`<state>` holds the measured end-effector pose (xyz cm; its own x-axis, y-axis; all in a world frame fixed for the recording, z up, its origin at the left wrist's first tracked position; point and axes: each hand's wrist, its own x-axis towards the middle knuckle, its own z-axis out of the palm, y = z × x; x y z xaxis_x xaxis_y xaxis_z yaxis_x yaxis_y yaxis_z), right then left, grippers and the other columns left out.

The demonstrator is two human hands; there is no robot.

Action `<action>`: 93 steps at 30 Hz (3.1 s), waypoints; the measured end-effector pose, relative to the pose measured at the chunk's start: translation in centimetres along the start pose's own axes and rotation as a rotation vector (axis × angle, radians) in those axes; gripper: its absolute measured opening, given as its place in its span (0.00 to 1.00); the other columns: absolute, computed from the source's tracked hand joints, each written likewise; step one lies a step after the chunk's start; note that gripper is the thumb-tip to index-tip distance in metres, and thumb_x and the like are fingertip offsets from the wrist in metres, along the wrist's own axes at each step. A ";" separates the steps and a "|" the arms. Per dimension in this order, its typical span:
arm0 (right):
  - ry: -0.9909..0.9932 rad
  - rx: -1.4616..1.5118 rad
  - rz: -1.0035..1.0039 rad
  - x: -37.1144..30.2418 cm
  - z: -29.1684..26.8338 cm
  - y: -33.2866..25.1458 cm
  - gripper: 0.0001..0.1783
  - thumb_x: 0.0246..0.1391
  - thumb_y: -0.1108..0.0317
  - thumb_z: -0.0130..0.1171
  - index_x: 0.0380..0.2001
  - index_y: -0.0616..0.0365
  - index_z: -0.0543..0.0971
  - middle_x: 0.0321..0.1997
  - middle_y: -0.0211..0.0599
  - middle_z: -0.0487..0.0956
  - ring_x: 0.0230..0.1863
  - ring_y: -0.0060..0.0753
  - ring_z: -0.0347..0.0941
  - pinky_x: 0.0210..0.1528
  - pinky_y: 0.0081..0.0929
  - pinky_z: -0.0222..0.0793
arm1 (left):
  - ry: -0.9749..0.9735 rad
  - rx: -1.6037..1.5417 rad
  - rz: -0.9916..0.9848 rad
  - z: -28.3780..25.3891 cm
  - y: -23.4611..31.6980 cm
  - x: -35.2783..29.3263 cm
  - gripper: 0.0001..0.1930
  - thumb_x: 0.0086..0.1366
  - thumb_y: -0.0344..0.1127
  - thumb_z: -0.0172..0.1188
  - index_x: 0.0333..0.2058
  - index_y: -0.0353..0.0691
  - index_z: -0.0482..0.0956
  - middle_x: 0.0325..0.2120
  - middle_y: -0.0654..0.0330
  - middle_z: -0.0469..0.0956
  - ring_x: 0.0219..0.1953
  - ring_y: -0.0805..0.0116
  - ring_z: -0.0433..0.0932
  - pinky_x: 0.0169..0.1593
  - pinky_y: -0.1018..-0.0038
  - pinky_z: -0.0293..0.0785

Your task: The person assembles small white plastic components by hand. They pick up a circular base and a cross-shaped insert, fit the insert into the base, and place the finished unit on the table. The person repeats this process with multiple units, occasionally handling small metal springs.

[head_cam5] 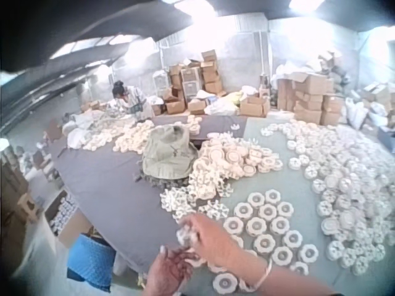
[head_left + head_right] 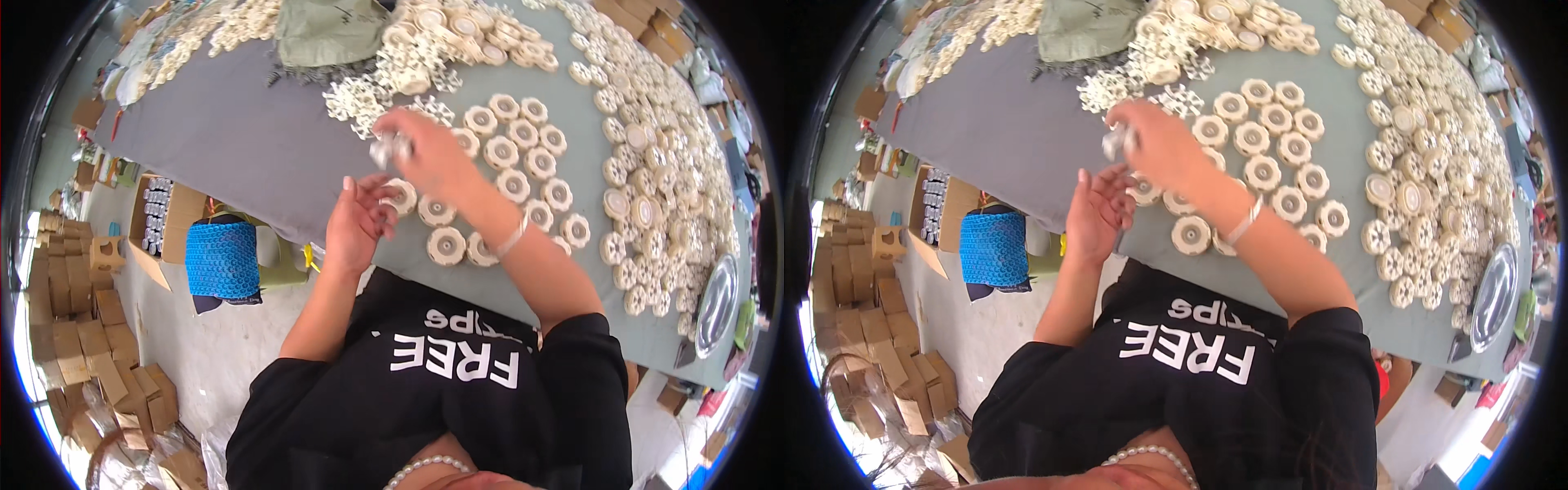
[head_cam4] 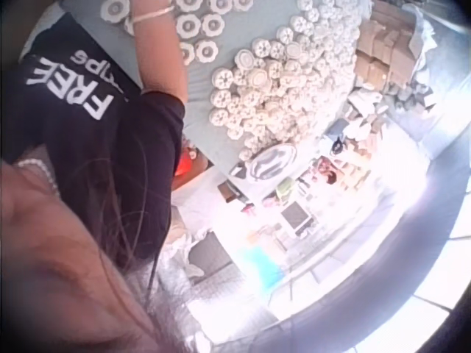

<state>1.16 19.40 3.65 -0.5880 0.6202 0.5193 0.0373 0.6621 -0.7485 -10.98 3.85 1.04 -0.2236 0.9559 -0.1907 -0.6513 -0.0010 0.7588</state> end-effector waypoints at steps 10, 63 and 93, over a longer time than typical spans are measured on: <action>-0.498 0.125 0.284 -21.7 -10.5 -7.9 0.37 0.49 0.76 0.70 0.65 0.58 0.76 0.63 0.48 0.75 0.62 0.54 0.74 0.66 0.42 0.71 | -0.506 0.589 -0.580 2.4 -7.6 -7.7 0.12 0.78 0.40 0.60 0.47 0.37 0.85 0.31 0.68 0.82 0.28 0.81 0.76 0.32 0.80 0.71; 0.114 -0.341 0.611 -28.3 -13.4 -7.1 0.35 0.44 0.70 0.82 0.58 0.56 0.83 0.54 0.39 0.80 0.46 0.36 0.81 0.43 0.32 0.80 | -0.589 0.782 -0.188 9.5 -14.0 -4.6 0.27 0.75 0.30 0.61 0.69 0.37 0.65 0.63 0.52 0.65 0.41 0.70 0.84 0.40 0.75 0.86; -0.335 -0.584 0.127 0.8 -7.6 7.6 0.32 0.53 0.60 0.75 0.61 0.52 0.79 0.66 0.41 0.76 0.64 0.50 0.75 0.63 0.44 0.74 | -0.674 1.224 0.406 11.4 -17.5 -1.3 0.34 0.64 0.35 0.68 0.66 0.36 0.67 0.62 0.45 0.68 0.42 0.45 0.84 0.39 0.57 0.84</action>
<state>7.10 28.11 1.55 -0.7650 0.6067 0.2160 0.4969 0.7695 -0.4012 9.04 5.94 -4.87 0.3625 0.9048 0.2235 0.4633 -0.3830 0.7992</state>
